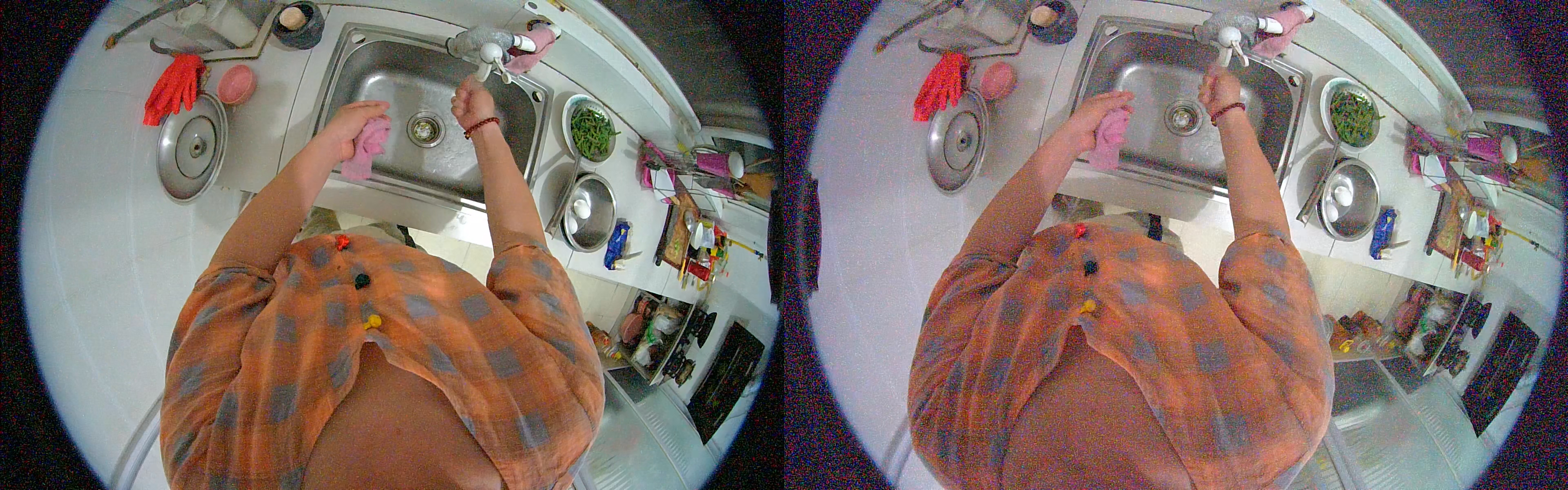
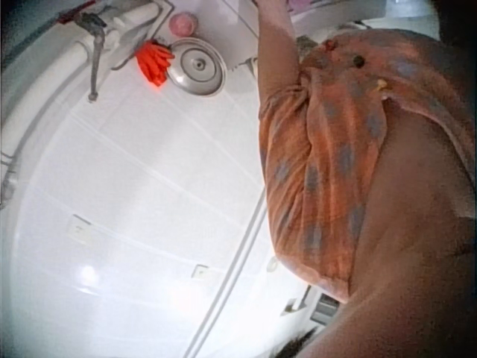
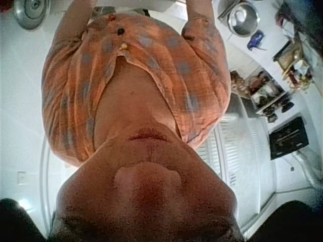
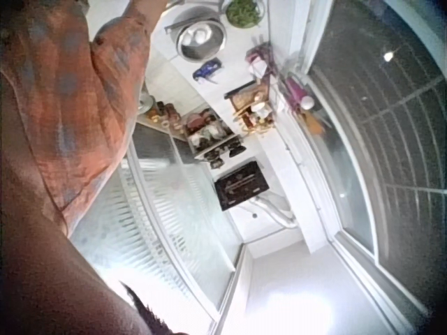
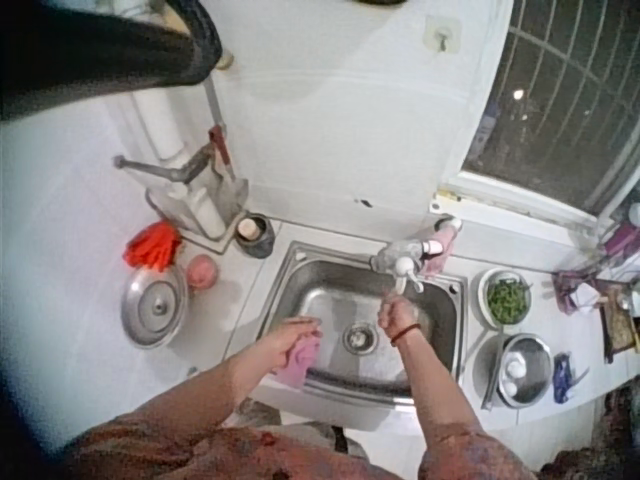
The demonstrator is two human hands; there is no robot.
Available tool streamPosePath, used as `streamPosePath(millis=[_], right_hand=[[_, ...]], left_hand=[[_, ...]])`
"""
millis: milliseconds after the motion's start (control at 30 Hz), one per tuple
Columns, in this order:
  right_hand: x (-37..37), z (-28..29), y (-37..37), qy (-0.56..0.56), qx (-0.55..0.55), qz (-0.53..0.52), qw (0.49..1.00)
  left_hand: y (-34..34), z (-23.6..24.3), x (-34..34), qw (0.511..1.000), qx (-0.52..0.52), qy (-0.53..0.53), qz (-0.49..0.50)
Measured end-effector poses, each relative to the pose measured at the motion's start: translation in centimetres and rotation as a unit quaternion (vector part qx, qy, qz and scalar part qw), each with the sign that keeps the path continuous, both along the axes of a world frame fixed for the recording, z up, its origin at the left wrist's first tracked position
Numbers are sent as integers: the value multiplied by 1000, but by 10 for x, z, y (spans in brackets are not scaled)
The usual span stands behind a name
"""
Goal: The person cleans and adjusts sink drainage pipes using a pink cloth, a red wrench, and their hands. They wipe the pipe connections, use the wrench to tighten a fitting, and rinse their hands and the cloth in the sink.
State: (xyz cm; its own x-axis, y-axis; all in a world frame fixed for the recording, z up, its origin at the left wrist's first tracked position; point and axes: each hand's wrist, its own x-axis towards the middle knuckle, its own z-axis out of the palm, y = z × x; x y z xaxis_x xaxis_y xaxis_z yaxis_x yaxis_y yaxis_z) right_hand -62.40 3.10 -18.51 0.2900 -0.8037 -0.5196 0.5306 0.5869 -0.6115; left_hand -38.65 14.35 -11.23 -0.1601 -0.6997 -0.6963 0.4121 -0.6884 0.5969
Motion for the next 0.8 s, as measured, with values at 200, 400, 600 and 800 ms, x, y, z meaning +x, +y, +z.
streamPosePath(millis=[200,400,600,800], right_hand=[[7,30,16,-179,0,43,983],[-14,9,11,-195,-62,37,978],[-10,19,6,-3,7,41,999],[1,29,9,-22,41,-60,997]], left_hand=[[5,-4,4,1000,-6,0,17],[0,2,-2,1000,-1,-1,-3],[2,-7,0,1000,-8,12,-9],[4,3,-5,1000,5,-7,-14]])
